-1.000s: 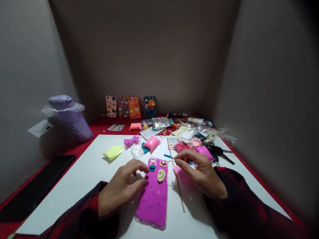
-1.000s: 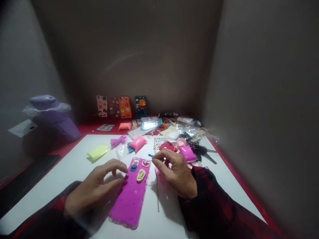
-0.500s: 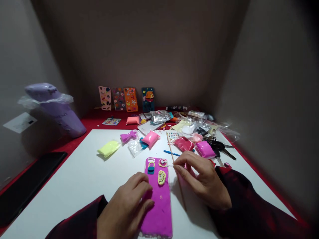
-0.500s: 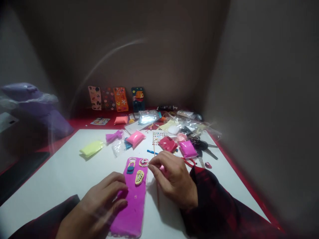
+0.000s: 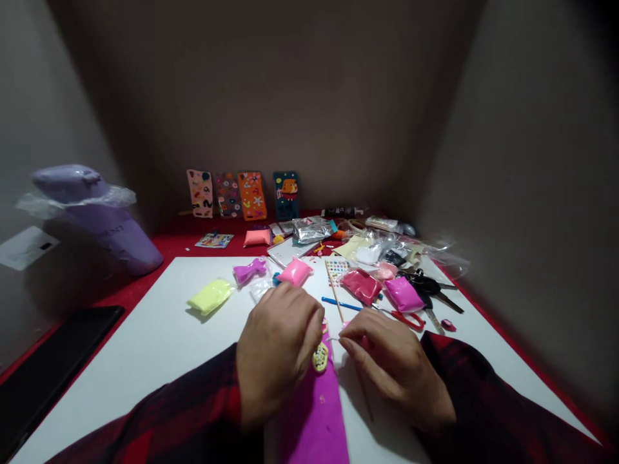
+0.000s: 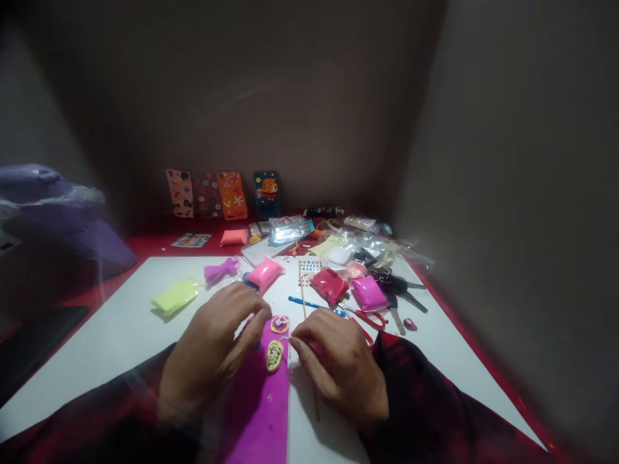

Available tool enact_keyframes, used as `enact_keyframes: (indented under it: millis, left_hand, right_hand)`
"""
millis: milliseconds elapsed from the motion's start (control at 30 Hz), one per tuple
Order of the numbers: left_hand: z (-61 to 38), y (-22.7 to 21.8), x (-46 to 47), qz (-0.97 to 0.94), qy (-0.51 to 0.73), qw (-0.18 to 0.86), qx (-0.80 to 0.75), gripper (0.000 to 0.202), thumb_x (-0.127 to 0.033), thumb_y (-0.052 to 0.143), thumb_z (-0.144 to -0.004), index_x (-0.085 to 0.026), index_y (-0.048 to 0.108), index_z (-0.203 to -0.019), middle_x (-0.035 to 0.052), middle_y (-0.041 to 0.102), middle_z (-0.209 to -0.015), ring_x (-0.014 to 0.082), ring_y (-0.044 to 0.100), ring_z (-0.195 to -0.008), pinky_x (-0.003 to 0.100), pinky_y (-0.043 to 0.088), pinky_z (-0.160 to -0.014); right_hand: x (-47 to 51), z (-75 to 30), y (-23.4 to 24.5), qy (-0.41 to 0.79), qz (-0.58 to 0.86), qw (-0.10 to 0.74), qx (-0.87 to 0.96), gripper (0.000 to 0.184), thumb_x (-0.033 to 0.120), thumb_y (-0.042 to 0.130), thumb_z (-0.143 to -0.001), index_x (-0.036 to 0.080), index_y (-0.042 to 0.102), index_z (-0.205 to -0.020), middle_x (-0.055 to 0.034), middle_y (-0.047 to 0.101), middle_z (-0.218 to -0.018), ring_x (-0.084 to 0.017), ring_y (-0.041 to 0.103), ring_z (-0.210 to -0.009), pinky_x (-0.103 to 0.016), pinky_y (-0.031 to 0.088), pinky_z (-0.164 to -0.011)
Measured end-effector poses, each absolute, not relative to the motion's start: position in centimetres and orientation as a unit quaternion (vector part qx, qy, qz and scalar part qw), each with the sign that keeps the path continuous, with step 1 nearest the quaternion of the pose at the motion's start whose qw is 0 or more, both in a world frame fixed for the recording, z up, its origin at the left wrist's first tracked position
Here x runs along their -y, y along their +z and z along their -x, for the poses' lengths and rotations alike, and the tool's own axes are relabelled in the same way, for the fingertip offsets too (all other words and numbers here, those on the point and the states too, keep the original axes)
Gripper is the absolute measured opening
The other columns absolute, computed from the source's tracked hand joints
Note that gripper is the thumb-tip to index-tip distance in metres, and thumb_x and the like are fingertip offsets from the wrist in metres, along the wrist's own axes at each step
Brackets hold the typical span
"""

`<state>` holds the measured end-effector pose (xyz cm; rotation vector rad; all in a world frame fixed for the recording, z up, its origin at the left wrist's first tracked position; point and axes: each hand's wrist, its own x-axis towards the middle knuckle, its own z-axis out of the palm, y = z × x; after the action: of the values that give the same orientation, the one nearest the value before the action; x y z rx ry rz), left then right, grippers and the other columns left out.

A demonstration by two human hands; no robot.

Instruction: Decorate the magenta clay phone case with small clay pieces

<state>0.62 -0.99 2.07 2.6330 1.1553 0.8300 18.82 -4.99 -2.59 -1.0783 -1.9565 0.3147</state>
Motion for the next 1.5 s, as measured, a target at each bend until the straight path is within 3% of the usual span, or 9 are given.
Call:
enact_keyframes:
  millis: [267, 667, 1500]
  left_hand:
    - [-0.1, -1.3, -0.5, -0.798, 0.343, 0.278, -0.41, 0.015, -0.01, 0.049, -0.076, -0.017, 0.063, -0.077, 0.0047, 0.06, -0.08, 0.02, 0.053, -0.085, 0.033, 0.041, -0.076]
    - [-0.4, -1.8, -0.2, -0.814, 0.36, 0.239, -0.389, 0.023, -0.005, 0.047, -0.071, -0.02, 0.065, -0.071, 0.0029, 0.06, -0.074, 0.0225, 0.047, -0.088, 0.038, 0.038, -0.08]
    - [-0.2, -1.7, -0.1, -0.835, 0.325, 0.246, -0.369, 0.025, 0.0, 0.05, -0.068, -0.019, 0.064, -0.074, 0.0026, 0.059, -0.078, 0.0222, 0.044, -0.09, 0.039, 0.037, -0.081]
  right_hand:
    - [4.8, -18.5, -2.8, 0.086, 0.43, 0.423, 0.793, 0.01, 0.016, 0.049, -0.087, 0.019, 0.057, -0.082, -0.0034, 0.057, -0.07, -0.016, 0.052, -0.065, -0.03, 0.039, -0.059]
    - [4.6, -18.4, -3.5, 0.074, 0.425, 0.398, 0.809, 0.007, 0.015, 0.052, -0.087, 0.018, 0.057, -0.085, -0.003, 0.058, -0.071, -0.015, 0.052, -0.067, -0.03, 0.037, -0.06]
    - [4.8, -18.4, -3.1, 0.065, 0.411, 0.369, 0.832, 0.009, 0.016, 0.05, -0.086, 0.017, 0.058, -0.081, -0.0034, 0.055, -0.067, -0.016, 0.049, -0.065, -0.03, 0.035, -0.058]
